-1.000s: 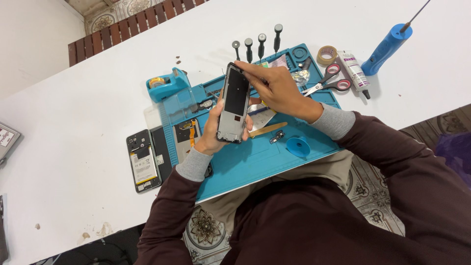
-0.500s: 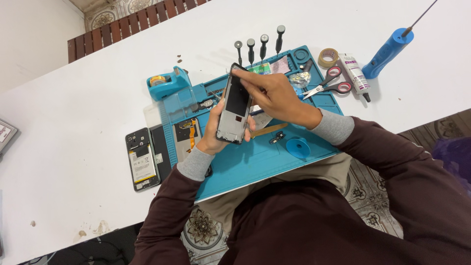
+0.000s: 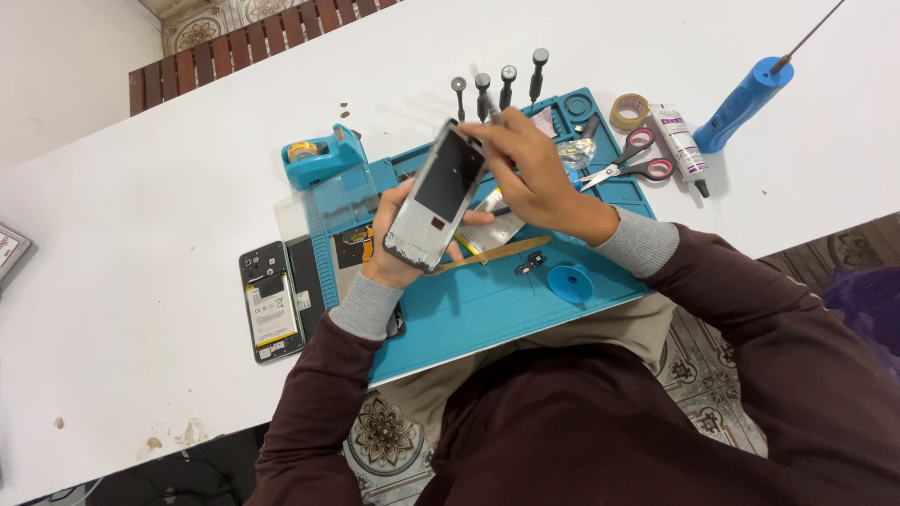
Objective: The person disassembles a smartphone, removes the battery and internal components, and then works on the screen assembly using a screwdriver and a prying tool. They remove screws, pry open the frame, and separate the screen from the chassis.
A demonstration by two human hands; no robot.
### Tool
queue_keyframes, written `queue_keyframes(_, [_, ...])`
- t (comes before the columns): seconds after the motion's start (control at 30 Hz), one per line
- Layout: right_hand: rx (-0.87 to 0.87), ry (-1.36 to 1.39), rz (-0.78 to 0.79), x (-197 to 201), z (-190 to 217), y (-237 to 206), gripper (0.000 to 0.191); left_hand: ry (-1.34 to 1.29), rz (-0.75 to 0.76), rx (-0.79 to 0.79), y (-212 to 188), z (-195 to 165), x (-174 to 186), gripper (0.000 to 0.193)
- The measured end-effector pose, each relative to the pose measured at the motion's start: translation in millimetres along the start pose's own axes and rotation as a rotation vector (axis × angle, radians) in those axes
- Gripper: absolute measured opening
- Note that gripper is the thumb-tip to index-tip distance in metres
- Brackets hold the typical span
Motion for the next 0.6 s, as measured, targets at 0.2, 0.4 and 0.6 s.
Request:
queue_keyframes(0.2, [-0.010,-0.118,0.057,7.4,-14.4,6.0,0.025,-0.093,0.067,0.127,-3.3,-3.5,0.8,0.067])
queue_keyframes(0.4, [-0.511,0.557,0.158,-5.1,-41.6,3.7,0.028,-0.049,-0.044,-0.058,-15.5,-14.0,18.1,0.108])
queue_keyframes(0.6, [-0.740,0.868,0.150,-12.0,-37.8,0.0,0.025,0.162,-0.379,-0.268,-18.6,-9.7,33.8,0.118])
Point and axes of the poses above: each hand's wrist, its own y-axis towards the middle knuckle, its own x-axis out of the back of the hand, z = x × y, the point moved 2 cm from there along y, towards the middle knuckle, and after that the axes turned 3 degrees about z, right-handed, at the moved point
